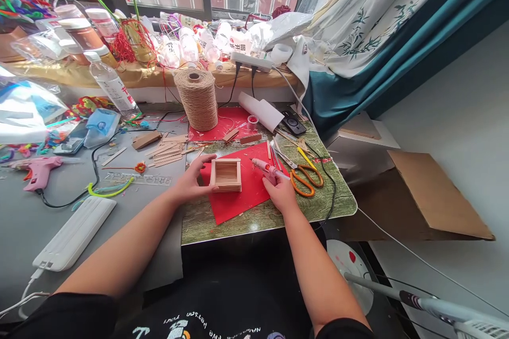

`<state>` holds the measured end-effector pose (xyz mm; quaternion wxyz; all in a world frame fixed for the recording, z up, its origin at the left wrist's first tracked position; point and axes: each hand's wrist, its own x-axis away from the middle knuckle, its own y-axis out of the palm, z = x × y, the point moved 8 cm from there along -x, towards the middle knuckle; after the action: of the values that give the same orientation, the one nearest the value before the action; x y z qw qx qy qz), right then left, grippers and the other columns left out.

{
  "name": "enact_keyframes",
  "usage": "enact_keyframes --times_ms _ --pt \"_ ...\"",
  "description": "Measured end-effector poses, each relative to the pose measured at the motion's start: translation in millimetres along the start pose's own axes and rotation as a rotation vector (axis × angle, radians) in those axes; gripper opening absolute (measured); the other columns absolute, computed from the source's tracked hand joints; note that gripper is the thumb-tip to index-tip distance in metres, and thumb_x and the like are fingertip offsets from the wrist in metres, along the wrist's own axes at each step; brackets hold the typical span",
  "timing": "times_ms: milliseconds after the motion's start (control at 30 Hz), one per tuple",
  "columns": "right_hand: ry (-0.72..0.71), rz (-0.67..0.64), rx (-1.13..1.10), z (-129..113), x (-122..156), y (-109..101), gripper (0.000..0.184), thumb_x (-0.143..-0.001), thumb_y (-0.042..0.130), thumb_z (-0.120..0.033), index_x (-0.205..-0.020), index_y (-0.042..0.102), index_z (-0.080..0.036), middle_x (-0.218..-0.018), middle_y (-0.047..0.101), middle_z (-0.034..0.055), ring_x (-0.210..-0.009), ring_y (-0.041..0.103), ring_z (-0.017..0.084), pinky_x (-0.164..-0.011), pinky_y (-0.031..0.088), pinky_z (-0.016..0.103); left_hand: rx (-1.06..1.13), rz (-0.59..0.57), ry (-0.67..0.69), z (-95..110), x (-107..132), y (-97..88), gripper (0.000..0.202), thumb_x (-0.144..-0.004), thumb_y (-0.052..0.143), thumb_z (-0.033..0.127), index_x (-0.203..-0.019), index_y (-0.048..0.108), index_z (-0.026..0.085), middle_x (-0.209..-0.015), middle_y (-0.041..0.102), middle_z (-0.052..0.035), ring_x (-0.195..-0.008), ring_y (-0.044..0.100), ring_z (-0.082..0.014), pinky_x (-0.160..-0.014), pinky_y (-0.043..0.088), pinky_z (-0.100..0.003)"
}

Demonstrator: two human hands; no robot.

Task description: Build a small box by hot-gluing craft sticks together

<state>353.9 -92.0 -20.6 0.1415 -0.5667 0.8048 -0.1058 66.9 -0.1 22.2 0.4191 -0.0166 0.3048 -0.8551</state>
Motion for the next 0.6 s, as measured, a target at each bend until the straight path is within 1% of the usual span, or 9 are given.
enact_keyframes --times_ms 167,233,300,400,500,600 --pt "0.003 -0.008 -0.113 5.3 -2.7 1.6 0.052 -0.087 0.071 -0.045 -0.132 0.068 -0.018 -0.138 0.070 0.0114 -0.132 0.065 0.032 -0.118 0.046 0.048 -0.001 -0.048 -0.031 0.1 -0.8 -0.9 0.089 -0.081 0.080 0.052 -0.158 0.039 0.030 -0.162 0.039 -0.0113 -0.150 0.038 -0.0357 -0.124 0.033 -0.052" --pt "0.014 -0.001 -0.149 6.5 -2.7 1.1 0.051 -0.087 0.072 -0.044 -0.131 0.068 -0.018 -0.137 0.071 0.0116 -0.130 0.066 0.032 -0.116 0.048 0.047 -0.001 -0.067 -0.047 0.3 -0.8 -1.2 0.090 -0.081 0.080 0.053 -0.158 0.037 0.032 -0.163 0.038 -0.0104 -0.150 0.038 -0.0351 -0.124 0.034 -0.052" --pt "0.039 0.013 -0.170 8.3 -1.8 -0.7 0.050 -0.087 0.072 -0.044 -0.130 0.068 -0.019 -0.133 0.073 0.0116 -0.122 0.070 0.031 -0.108 0.055 0.046 0.001 -0.077 -0.063 0.2 -0.7 -1.4 0.092 -0.081 0.080 0.054 -0.159 0.035 0.034 -0.164 0.037 -0.0096 -0.149 0.039 -0.0345 -0.124 0.035 -0.052" --pt "0.089 0.033 -0.166 11.6 0.2 -3.9 0.050 -0.086 0.071 -0.047 -0.128 0.068 -0.021 -0.121 0.076 0.0104 -0.104 0.074 0.028 -0.088 0.062 0.040 -0.004 -0.070 -0.058 1.0 -0.7 -1.9 0.092 -0.080 0.081 0.054 -0.158 0.036 0.034 -0.163 0.037 -0.0093 -0.149 0.039 -0.0342 -0.124 0.036 -0.051" --pt "0.115 0.045 -0.158 13.2 1.2 -5.9 0.050 -0.084 0.072 -0.050 -0.126 0.068 -0.023 -0.116 0.077 0.0096 -0.093 0.074 0.025 -0.073 0.060 0.034 -0.019 -0.060 -0.046 0.9 -0.5 -2.0 0.092 -0.080 0.081 0.054 -0.158 0.036 0.034 -0.162 0.039 -0.0098 -0.150 0.039 -0.0346 -0.124 0.036 -0.052" --pt "0.146 0.067 -0.182 16.5 1.1 -7.0 0.052 -0.081 0.074 -0.050 -0.125 0.067 -0.022 -0.115 0.076 0.0099 -0.085 0.071 0.021 -0.065 0.056 0.030 -0.026 -0.058 -0.055 -1.5 -0.2 -2.4 0.094 -0.079 0.082 0.054 -0.158 0.036 0.034 -0.162 0.039 -0.0103 -0.149 0.040 -0.0353 -0.122 0.038 -0.052"
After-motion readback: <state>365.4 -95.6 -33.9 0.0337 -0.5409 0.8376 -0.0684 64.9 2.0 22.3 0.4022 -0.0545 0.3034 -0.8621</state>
